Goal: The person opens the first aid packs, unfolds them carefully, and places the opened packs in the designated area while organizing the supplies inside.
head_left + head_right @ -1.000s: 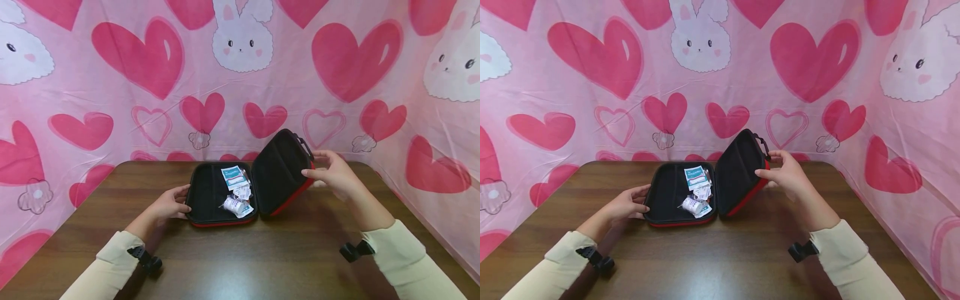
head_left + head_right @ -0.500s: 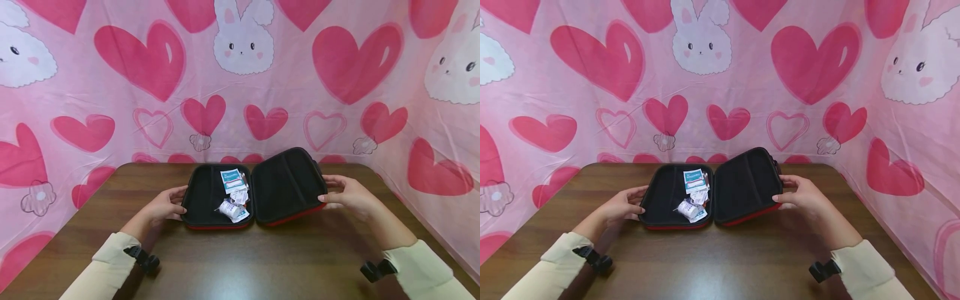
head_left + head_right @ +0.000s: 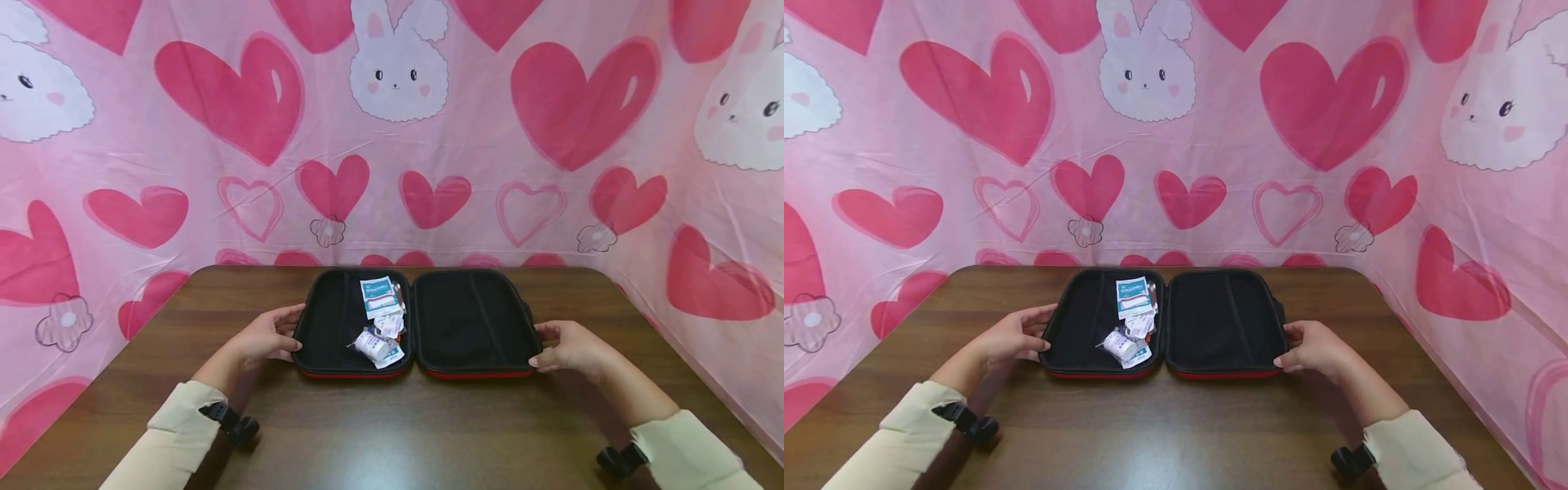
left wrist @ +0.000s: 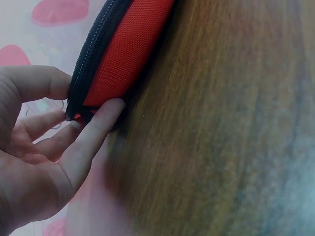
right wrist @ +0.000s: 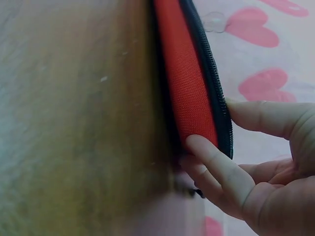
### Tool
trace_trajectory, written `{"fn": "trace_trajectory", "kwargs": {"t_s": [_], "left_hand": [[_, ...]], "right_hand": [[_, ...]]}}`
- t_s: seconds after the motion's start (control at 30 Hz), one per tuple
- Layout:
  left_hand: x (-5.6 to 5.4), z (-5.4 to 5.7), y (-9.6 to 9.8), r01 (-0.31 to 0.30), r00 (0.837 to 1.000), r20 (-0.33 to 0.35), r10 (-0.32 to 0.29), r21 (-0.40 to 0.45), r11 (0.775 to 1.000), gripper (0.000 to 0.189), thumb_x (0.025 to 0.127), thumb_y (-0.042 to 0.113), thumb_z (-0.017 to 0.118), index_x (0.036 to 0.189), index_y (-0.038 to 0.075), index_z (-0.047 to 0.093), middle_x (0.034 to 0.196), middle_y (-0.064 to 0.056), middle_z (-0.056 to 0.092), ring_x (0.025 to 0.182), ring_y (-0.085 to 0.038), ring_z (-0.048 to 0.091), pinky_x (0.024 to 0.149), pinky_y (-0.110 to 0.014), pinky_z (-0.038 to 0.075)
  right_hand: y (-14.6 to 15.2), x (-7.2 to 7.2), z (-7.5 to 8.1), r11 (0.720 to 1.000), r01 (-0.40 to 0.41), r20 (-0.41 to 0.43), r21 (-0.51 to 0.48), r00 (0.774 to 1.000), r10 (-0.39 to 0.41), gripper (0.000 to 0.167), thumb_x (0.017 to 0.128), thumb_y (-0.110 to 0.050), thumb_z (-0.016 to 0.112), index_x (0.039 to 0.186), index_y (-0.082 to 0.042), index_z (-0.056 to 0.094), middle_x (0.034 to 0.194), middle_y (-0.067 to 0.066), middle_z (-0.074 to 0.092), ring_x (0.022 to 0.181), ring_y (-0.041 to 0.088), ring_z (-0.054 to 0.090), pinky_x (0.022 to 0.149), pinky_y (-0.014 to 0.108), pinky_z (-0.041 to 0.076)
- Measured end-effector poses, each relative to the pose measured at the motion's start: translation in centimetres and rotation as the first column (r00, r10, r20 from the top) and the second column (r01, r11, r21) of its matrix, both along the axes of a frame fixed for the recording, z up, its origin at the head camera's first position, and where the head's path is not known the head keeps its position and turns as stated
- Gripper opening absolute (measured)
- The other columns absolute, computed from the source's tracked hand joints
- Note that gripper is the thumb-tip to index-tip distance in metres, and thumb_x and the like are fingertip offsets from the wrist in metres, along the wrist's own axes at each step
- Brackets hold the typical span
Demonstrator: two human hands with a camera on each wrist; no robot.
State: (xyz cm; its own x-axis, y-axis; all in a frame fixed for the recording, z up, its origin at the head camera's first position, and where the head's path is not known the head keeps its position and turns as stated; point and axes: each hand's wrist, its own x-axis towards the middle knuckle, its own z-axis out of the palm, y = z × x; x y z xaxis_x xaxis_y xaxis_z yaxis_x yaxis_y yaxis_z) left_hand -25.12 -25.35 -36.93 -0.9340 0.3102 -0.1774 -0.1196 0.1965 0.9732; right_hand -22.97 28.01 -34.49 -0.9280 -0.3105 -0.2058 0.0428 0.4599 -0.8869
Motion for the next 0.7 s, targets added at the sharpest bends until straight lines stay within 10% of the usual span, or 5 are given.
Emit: {"fn": "trace_trajectory", "kwargs": {"t_s": [0.27,0.57,0.7], "left_hand": [[-0.1,0.0,0.0,-0.009,1.000,0.011,0.009,0.016,1.000,0.085,0.082,-0.016,0.062,0.153,-0.001,0.019,0.148,-0.034,0.030,0.115,-0.033,0.054,0.080,-0.048,0.057],[-0.8,0.4,-0.4,0.039,0.999,0.005,-0.039,-0.022,0.999,0.093,0.078,-0.013,0.069,0.154,0.002,0.018,0.154,-0.029,0.024,0.127,-0.045,0.043,0.083,-0.047,0.056],[-1.4,1.1,-1.0,0.058,0.998,0.031,-0.056,-0.079,0.995,0.085,0.082,-0.005,0.071,0.153,0.001,0.023,0.152,-0.031,0.027,0.122,-0.042,0.050,0.084,-0.045,0.055]], "right_hand": [[-0.1,-0.3,0.2,0.966,0.025,-0.115,0.256,0.993,0.005,0.081,0.072,-0.007,0.084,0.132,0.024,0.038,0.122,0.038,0.055,0.106,0.039,0.061,0.083,0.042,0.056],[-1.3,-1.0,1.9,0.782,0.131,-0.379,0.609,0.914,0.142,0.078,0.059,-0.022,0.091,0.122,0.011,0.058,0.106,0.030,0.064,0.095,0.043,0.061,0.084,0.061,0.048],[-2.1,-1.4,2.6,0.748,0.159,-0.434,0.644,0.882,0.186,0.063,0.060,-0.018,0.090,0.112,0.009,0.064,0.098,0.024,0.067,0.092,0.043,0.061,0.083,0.060,0.048]]}}
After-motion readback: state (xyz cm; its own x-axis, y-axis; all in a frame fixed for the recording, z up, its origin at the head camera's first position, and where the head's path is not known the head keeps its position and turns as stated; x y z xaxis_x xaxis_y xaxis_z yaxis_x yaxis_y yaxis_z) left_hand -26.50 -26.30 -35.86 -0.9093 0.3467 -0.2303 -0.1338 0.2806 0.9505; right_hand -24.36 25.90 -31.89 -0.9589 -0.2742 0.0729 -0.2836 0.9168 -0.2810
